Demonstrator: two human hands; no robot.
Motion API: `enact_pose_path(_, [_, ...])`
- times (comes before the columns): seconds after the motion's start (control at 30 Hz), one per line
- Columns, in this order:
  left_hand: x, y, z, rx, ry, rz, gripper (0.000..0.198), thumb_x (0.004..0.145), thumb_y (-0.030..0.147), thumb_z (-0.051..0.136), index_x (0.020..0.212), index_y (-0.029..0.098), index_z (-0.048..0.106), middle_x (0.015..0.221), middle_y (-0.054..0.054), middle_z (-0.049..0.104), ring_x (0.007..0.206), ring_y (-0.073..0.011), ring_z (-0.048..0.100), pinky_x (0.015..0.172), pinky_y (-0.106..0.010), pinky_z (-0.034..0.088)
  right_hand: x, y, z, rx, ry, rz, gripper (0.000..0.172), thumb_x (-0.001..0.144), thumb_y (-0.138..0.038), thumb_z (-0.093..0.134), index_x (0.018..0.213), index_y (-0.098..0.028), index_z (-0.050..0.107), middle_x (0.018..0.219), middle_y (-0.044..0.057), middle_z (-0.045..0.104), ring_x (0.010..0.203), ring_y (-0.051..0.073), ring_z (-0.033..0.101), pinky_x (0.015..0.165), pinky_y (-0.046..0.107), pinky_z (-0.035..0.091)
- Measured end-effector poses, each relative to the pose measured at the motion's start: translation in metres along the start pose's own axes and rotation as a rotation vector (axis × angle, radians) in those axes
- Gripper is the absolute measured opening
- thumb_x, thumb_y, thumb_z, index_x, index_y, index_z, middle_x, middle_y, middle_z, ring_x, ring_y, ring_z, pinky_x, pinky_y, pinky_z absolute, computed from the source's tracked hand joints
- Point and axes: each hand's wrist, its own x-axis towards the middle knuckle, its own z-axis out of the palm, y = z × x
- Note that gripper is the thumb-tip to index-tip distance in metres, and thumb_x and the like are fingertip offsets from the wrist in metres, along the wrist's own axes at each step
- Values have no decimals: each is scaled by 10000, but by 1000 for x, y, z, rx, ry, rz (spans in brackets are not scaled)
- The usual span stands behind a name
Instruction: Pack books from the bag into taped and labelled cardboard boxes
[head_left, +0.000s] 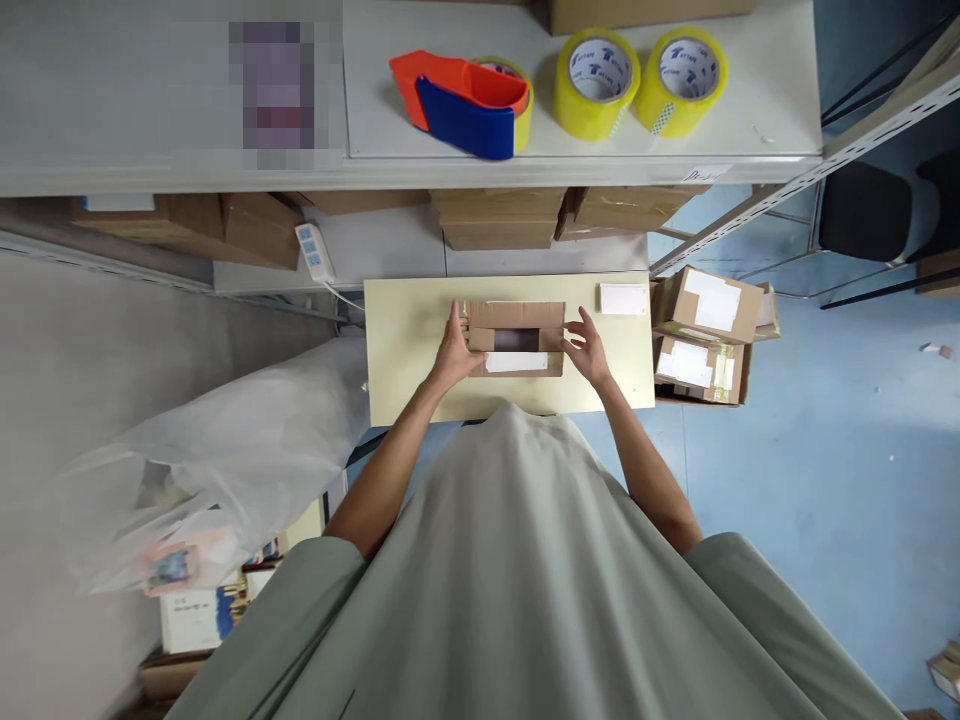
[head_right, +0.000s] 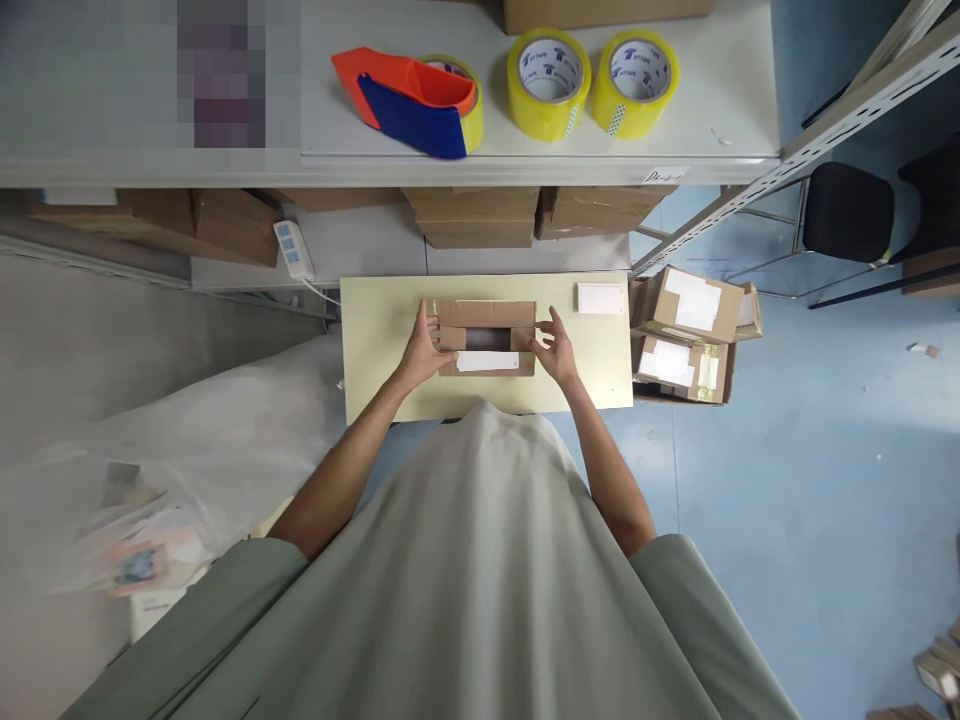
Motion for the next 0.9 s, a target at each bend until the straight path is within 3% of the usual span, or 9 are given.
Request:
enact_pose_path(0.1, [-11, 0, 0, -19, 28, 22, 1047, 731, 96, 916, 1649, 306, 460, 1512, -142, 596, 1396, -327, 663, 1155, -501, 608, -9, -7, -1, 9, -10, 7, 817, 903, -739, 772, 1606, -354, 610, 1467, 123, 707, 1376, 371, 672, 1142, 607, 623])
enact_pose_path(0.17, [-16, 0, 0, -42, 53, 21, 976, 739, 108, 917, 1597, 302, 496, 1459, -122, 615, 1346, -304, 683, 1132, -483, 624, -16, -11, -1, 11, -8, 10, 732, 910, -785, 760, 1499, -356, 682, 1510, 125, 682, 1368, 369, 676, 1130, 602, 632])
enact_pose_path(0.27, [-18, 0, 0, -65, 76, 2, 1137, 713, 104, 939, 1680, 314, 379, 1419, -108, 626, 1278, -286, 701, 1094, -471, 643, -24, -15, 1, 39, 9, 35, 908, 897, -839, 764, 1631, -345, 558, 1516, 151, 675, 1365, 372, 689, 1129, 598, 637])
enact_pose_path(0.37, [-16, -2, 1, -39, 54, 1, 1056, 700, 81, 927, 1618, 301, 452, 1430, -108, 609, 1275, -285, 693, 1077, -465, 648, -29, -16, 2, 47, 12, 67, 1063, 887, -875, 755, 1739, -325, 437, 1496, 168, 674, 1374, 381, 688, 1119, 586, 649])
enact_pose_path(0.47, [-13, -5, 3, -33, 50, 4, 910, 711, 83, 914, 1507, 282, 521, 1433, -108, 601, 1311, -293, 677, 1088, -471, 641, -30, -16, 2, 46, 9, 83, 1045, 889, -895, 732, 1726, -323, 478, 1490, 166, 665, 1387, 386, 677, 1110, 581, 657])
enact_pose_path(0.63, [-9, -4, 1, -28, 34, -15, 1003, 690, 87, 926, 1564, 279, 472, 1407, -100, 594, 1252, -279, 695, 1075, -465, 646, -31, -20, 1, 40, 17, 90, 926, 900, -887, 722, 1626, -328, 587, 1506, 161, 660, 1368, 377, 693, 1100, 571, 660])
enact_pose_path(0.8, [-9, 10, -3, 24, 19, -3, 486, 760, 107, 882, 1174, 246, 669, 1296, -73, 621, 1240, -258, 695, 1161, -486, 618, -35, -22, 1, -3, 20, 68, 660, 965, -879, 633, 1174, -270, 778, 1495, 155, 668, 1380, 351, 688, 1126, 551, 649])
enact_pose_path(0.9, [-14, 18, -4, 23, 23, -21, 317, 834, 160, 846, 1104, 245, 703, 1260, -78, 645, 1201, -245, 702, 1138, -473, 639, -41, -15, 5, -17, 20, 50, 645, 941, -880, 654, 1112, -266, 760, 1488, 159, 660, 1346, 342, 710, 1083, 536, 671])
